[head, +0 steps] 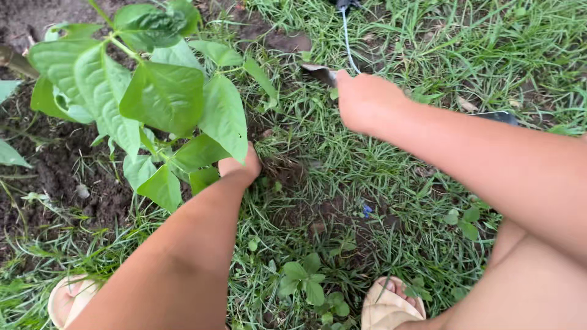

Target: The person removes weeds from around a small plant using a hand trowel and by hand. They loosen soil, pull out grass and weeds, and gather the removed vegetation into a pile.

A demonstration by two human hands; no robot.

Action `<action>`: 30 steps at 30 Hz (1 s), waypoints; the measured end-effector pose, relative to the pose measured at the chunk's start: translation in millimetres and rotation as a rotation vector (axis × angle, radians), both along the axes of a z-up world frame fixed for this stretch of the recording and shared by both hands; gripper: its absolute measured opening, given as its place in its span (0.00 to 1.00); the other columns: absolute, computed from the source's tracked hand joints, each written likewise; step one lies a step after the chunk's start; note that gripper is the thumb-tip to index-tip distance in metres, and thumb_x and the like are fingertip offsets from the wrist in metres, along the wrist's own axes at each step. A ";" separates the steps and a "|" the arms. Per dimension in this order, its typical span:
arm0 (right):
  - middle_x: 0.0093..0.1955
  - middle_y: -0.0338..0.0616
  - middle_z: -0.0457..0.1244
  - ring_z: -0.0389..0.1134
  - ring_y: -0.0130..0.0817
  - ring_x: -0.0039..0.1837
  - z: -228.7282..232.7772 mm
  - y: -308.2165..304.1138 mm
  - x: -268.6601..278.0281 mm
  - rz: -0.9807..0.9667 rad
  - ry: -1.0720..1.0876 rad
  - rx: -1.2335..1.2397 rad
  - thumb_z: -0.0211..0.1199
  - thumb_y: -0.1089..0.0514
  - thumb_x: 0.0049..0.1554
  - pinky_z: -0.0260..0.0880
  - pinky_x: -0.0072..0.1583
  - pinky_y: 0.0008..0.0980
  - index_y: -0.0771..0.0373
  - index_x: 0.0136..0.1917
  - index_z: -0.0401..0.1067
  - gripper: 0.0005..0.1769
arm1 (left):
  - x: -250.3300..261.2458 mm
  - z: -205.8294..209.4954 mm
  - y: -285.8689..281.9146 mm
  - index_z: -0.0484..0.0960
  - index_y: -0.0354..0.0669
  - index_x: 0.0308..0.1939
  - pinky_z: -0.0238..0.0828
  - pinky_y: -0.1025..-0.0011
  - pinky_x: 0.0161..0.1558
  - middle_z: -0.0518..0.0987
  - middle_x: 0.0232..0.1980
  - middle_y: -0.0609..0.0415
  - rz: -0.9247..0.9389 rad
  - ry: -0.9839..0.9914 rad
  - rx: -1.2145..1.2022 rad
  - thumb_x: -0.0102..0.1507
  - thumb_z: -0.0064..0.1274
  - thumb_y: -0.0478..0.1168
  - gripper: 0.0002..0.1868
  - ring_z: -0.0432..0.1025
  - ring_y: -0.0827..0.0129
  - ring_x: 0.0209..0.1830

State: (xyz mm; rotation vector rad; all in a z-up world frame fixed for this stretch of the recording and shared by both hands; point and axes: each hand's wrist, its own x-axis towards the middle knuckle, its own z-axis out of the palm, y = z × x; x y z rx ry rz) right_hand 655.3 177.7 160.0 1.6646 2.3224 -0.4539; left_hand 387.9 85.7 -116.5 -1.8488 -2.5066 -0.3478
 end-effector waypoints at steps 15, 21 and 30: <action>0.52 0.61 0.69 0.72 0.59 0.55 -30.6 -2.7 -1.3 -0.342 0.251 -0.098 0.31 0.51 0.72 0.71 0.57 0.55 0.70 0.69 0.62 0.27 | 15.3 85.3 37.4 0.81 0.40 0.51 0.77 0.50 0.46 0.75 0.58 0.33 -0.202 0.332 -0.410 0.65 0.47 0.39 0.13 0.79 0.42 0.46; 0.53 0.60 0.69 0.71 0.58 0.55 -30.6 -2.4 -3.6 -0.447 0.288 -0.177 0.28 0.48 0.70 0.70 0.58 0.55 0.68 0.66 0.67 0.31 | -6.6 64.2 64.2 0.84 0.35 0.57 0.79 0.56 0.50 0.83 0.57 0.44 -0.329 0.642 -0.572 0.66 0.49 0.39 0.19 0.79 0.53 0.56; 0.55 0.59 0.68 0.71 0.57 0.54 -26.2 1.4 5.8 -0.332 0.205 -0.156 0.31 0.52 0.69 0.71 0.55 0.56 0.67 0.72 0.58 0.27 | -14.9 80.7 80.5 0.88 0.46 0.53 0.78 0.56 0.54 0.83 0.59 0.46 -0.183 0.434 -0.745 0.65 0.49 0.39 0.16 0.79 0.52 0.58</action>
